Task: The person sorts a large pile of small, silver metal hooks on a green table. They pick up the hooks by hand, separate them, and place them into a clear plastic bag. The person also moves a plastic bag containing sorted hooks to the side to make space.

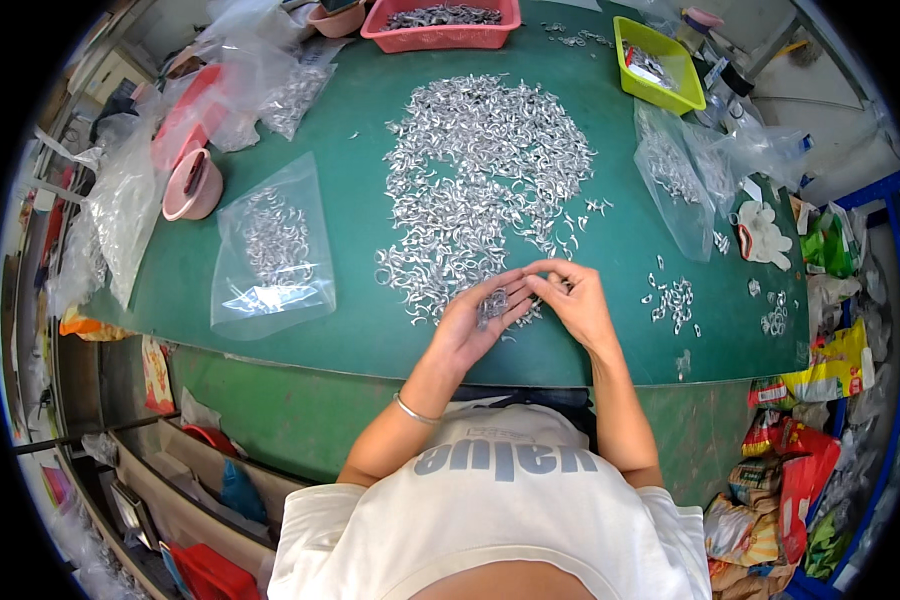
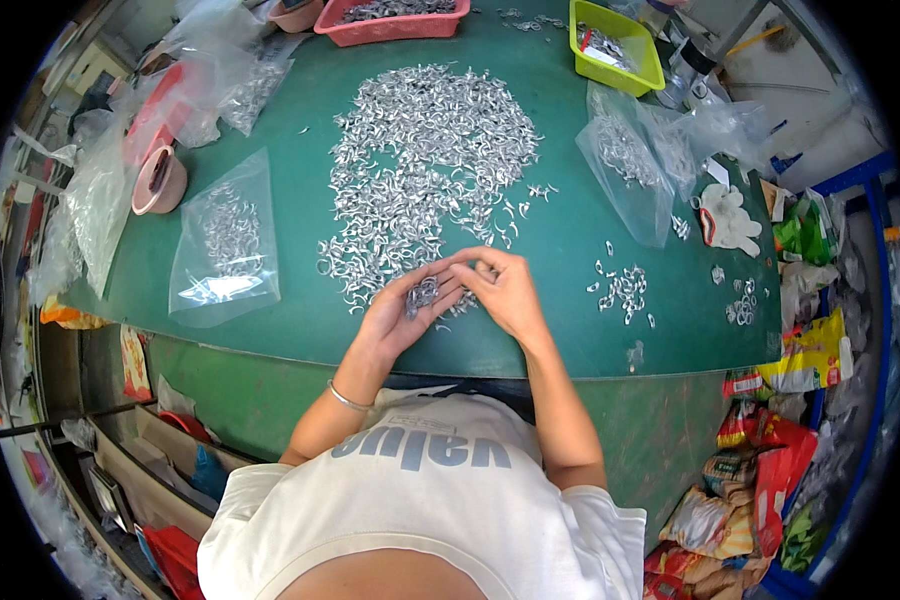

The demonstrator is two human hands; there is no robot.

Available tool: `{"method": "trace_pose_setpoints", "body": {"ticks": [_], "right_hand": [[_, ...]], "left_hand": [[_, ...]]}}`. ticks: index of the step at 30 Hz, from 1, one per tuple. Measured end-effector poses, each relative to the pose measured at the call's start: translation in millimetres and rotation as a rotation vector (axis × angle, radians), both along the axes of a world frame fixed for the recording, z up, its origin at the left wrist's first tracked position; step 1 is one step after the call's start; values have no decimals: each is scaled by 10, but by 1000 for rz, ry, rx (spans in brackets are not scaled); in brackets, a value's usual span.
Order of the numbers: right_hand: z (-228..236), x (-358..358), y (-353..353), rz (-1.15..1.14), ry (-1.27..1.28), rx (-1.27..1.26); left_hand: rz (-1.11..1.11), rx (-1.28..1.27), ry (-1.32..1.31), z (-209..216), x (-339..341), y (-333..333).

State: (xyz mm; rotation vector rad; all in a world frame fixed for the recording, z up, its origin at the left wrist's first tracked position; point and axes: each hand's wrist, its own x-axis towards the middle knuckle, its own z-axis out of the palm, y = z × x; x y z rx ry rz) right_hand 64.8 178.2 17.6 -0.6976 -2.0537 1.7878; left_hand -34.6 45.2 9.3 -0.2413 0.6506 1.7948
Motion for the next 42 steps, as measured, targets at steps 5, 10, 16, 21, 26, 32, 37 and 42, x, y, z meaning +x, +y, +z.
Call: {"method": "trace_pose_setpoints", "body": {"ticks": [5, 10, 16, 21, 26, 32, 37, 42], "right_hand": [[-49, 14, 59, -190, -89, 276], [-45, 18, -130, 19, -355, 622], [-35, -19, -54, 9, -420, 533], [18, 62, -44, 16, -324, 594], [-100, 49, -51, 20, -346, 681], [42, 119, 13, 40, -317, 579], [-87, 145, -3, 23, -294, 549], [-95, 201, 19, -48, -301, 464]], "left_hand": [[-6, -2, -52, -138, -33, 6], [-1, 17, -78, -117, -95, -54], [-23, 84, -65, -138, -88, -79], [-11, 80, -63, -156, -82, -91], [-17, 77, -67, -165, -77, -75], [-4, 87, -67, -202, -90, -117], [-10, 86, -73, -199, -83, -96], [-15, 83, -76, -192, -81, -93]]}}
